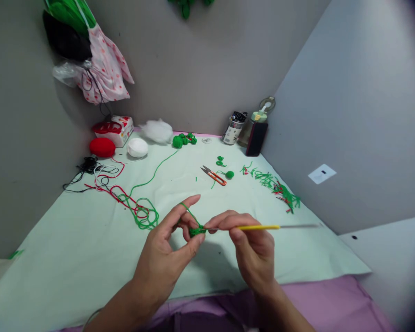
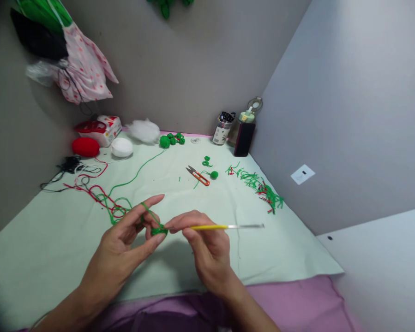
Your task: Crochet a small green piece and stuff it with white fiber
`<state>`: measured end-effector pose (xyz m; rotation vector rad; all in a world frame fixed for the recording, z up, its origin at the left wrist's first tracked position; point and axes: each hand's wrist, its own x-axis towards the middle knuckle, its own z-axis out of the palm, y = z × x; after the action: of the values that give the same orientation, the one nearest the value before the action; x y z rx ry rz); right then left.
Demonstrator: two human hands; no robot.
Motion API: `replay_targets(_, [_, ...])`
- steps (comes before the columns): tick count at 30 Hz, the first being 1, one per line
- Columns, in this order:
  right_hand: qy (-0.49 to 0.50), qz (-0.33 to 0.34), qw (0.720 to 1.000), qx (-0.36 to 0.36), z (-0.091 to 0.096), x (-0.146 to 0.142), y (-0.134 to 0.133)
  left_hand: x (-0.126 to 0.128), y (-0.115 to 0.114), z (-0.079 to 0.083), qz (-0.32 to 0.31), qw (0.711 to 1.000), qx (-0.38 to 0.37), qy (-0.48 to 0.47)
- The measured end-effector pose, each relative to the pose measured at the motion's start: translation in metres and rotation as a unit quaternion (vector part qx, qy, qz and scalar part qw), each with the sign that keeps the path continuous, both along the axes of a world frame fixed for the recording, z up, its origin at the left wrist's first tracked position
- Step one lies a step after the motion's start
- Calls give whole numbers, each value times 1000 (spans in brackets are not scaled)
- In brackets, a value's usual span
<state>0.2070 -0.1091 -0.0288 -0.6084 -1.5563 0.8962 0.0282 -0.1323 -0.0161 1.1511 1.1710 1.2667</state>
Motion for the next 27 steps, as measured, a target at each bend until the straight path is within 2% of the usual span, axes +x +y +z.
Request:
replay_targets(3, [-123,-29,985,121,7,2,-2,3,0,3,34,998,32,51])
replay_targets(6, [-263,-76,937,219,11,0,-3,5,-1,4,48,994,56,75])
replay_targets(8, [-305,-108,911,255,8,0,-5,4,-2,4,51,996,38,55])
replay_targets(11, [-315,-142,893,288,-2,1,-8,2,-1,4,22,998,-26,-50])
replay_targets(14, [-318,-161,874,330,-14,5,-10,0,1,3,-53,974,-95,-201])
replay_targets(16, [-296,-162,886,319,-17,5,-10,0,3,2,-87,954,-129,-257])
replay_targets(18, [-246,-147,915,283,-16,3,-9,0,3,2,-97,948,-144,-267])
replay_targets(22, [-109,-77,980,149,-10,-2,-8,-1,4,0,-98,952,-133,-258])
replay_targets(27, [-26,-35,998,50,-6,-1,-9,-6,5,2,-96,956,-119,-251])
